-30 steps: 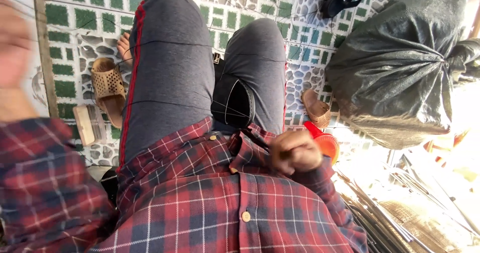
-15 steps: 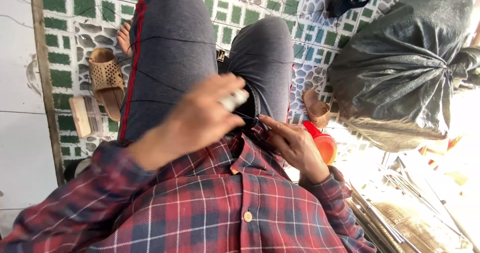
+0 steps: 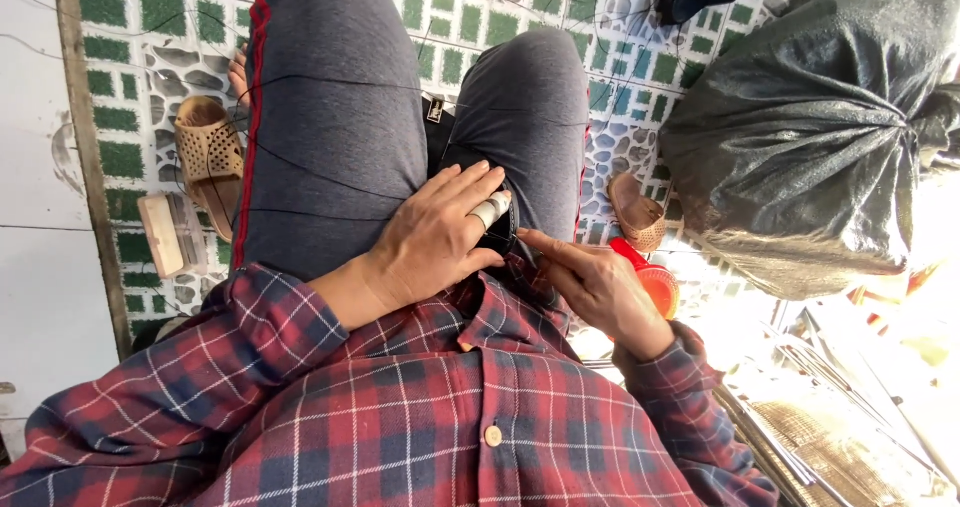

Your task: Hand-sewing a strap onto a black sandal using a sewing awl and thread to repair it.

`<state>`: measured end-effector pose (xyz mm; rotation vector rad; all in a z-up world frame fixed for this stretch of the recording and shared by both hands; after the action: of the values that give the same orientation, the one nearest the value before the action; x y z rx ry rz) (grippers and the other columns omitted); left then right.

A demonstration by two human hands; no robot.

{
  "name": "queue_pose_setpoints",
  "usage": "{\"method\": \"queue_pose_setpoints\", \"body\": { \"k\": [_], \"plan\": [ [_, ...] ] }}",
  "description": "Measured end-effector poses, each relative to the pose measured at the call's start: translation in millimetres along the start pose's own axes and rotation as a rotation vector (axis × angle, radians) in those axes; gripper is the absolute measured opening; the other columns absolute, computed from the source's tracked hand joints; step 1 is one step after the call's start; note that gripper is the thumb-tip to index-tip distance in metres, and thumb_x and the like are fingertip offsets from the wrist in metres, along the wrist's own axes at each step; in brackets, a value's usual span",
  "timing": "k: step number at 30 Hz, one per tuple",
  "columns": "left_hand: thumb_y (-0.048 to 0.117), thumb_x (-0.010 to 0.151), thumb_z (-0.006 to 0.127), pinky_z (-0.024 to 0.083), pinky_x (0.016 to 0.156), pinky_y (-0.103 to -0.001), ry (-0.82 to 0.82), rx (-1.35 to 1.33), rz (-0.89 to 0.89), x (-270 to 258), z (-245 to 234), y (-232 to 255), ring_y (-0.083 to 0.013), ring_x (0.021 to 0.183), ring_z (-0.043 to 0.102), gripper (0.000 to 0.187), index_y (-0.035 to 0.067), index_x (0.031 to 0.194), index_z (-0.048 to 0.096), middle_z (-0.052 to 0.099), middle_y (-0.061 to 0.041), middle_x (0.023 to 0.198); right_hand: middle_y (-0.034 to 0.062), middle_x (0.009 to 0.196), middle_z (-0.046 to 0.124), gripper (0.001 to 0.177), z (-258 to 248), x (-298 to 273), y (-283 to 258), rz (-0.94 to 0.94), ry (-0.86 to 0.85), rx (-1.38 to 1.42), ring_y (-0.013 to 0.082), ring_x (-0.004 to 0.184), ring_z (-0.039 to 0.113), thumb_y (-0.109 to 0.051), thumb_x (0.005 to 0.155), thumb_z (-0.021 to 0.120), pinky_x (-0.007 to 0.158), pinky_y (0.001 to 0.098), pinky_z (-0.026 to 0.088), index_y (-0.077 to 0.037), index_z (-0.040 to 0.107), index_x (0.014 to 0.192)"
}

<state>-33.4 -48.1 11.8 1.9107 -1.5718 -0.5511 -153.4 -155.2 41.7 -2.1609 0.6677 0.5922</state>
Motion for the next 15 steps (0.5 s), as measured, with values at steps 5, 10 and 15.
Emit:
{"method": "queue_pose_setpoints", "body": {
  "k": [5,10,15],
  "plan": [
    [0.043,0.074,0.079,0.035,0.110,-0.047,0.019,-0.001,0.020,2.2,-1.5,4.0,-0.0321,0.126,0.051,0.058,0.001,0.111,0.067,0.056,-0.018,0.132,0.0142,0.079,0.069,0.040,-13.4,1.5,-18.4,-0.132,-0.023,-0.323,0.0413,0.069,0.066,-0.024,0.092,0.049,0.056,0.0564,0.053,-0.027,0.060,0.130],
    [0.040,0.069,0.083,0.035,0.110,-0.047,0.056,-0.005,0.052,5.4,0.3,5.4,-0.0341,0.123,0.053,0.061,-0.002,0.110,0.067,0.058,-0.021,0.129,0.0046,0.059,0.060,0.042,-19.0,6.6,-32.2,-0.310,-0.053,-0.639,0.0260,0.045,0.061,-0.022,0.094,0.040,0.038,0.0367,0.047,-0.029,0.059,0.131],
    [0.040,0.063,0.085,0.036,0.109,-0.047,0.111,-0.012,0.072,7.7,6.9,0.8,-0.0338,0.122,0.054,0.063,-0.002,0.107,0.068,0.058,-0.021,0.129,0.0033,0.061,0.054,0.040,-15.7,11.1,-27.9,-0.445,-0.006,-0.607,0.0272,0.042,0.056,-0.023,0.092,0.043,0.034,0.0376,0.045,-0.026,0.062,0.127]
  ]
}}
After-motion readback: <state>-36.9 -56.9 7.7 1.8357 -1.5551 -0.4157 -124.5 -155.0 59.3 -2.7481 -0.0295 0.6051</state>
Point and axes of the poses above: each hand's wrist, its own x-axis towards the middle knuckle, its own z-axis out of the palm, y = z × x, the point moved 7 cm from there along x, towards the middle knuckle
